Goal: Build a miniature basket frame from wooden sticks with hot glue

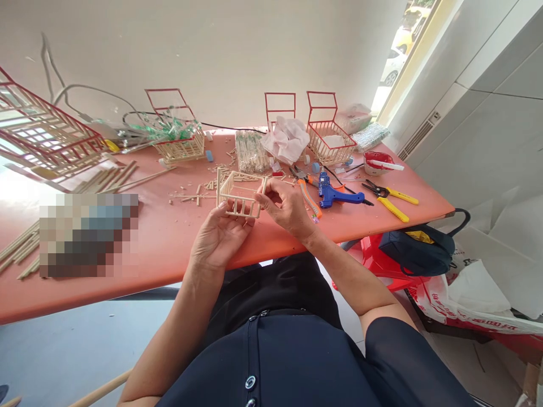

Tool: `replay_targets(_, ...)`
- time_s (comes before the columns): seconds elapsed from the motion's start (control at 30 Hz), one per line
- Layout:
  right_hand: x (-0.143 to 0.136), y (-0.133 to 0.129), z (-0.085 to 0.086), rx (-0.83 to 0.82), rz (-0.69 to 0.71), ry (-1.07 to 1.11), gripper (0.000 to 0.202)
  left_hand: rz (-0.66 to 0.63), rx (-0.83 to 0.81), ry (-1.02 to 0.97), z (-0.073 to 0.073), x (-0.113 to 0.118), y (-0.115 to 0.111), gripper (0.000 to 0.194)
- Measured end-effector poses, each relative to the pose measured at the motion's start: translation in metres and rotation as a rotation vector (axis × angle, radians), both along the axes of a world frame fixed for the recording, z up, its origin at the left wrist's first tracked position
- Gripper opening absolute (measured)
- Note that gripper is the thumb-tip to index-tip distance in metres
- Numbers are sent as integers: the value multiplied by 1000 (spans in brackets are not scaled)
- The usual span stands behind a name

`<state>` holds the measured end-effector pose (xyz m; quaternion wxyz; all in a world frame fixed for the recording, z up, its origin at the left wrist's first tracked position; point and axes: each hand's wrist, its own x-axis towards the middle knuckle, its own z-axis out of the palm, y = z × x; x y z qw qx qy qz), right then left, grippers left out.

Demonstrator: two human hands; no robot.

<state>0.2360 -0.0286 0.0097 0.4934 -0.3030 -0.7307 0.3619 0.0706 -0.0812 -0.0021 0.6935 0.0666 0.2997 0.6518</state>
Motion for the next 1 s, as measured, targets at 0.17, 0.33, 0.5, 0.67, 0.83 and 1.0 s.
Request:
replay_targets(0.17, 0, 0, 0, -2, 5, 3, 54, 16, -33, -31, 2, 1, -1, 10)
replay_targets(0.33, 1, 0, 1, 10, -1, -3, 52, 18, -50, -61, 4, 2, -2, 12)
replay_targets(0.5, 1, -1, 1, 7, 1, 4, 53, -9, -31, -63, 6, 1, -2, 12)
replay_targets(0.67, 0, 0, 0, 7, 15, 24, 52, -4, -74, -87, 9, 2, -3, 16)
replay_targets(0.83, 1, 0, 0, 23, 2, 7, 54, 11, -102, -84, 10, 2, -2, 17)
replay_targets(1.0, 0, 0, 0, 23, 10, 4, 54, 24, -108, -87, 11, 3, -2, 18)
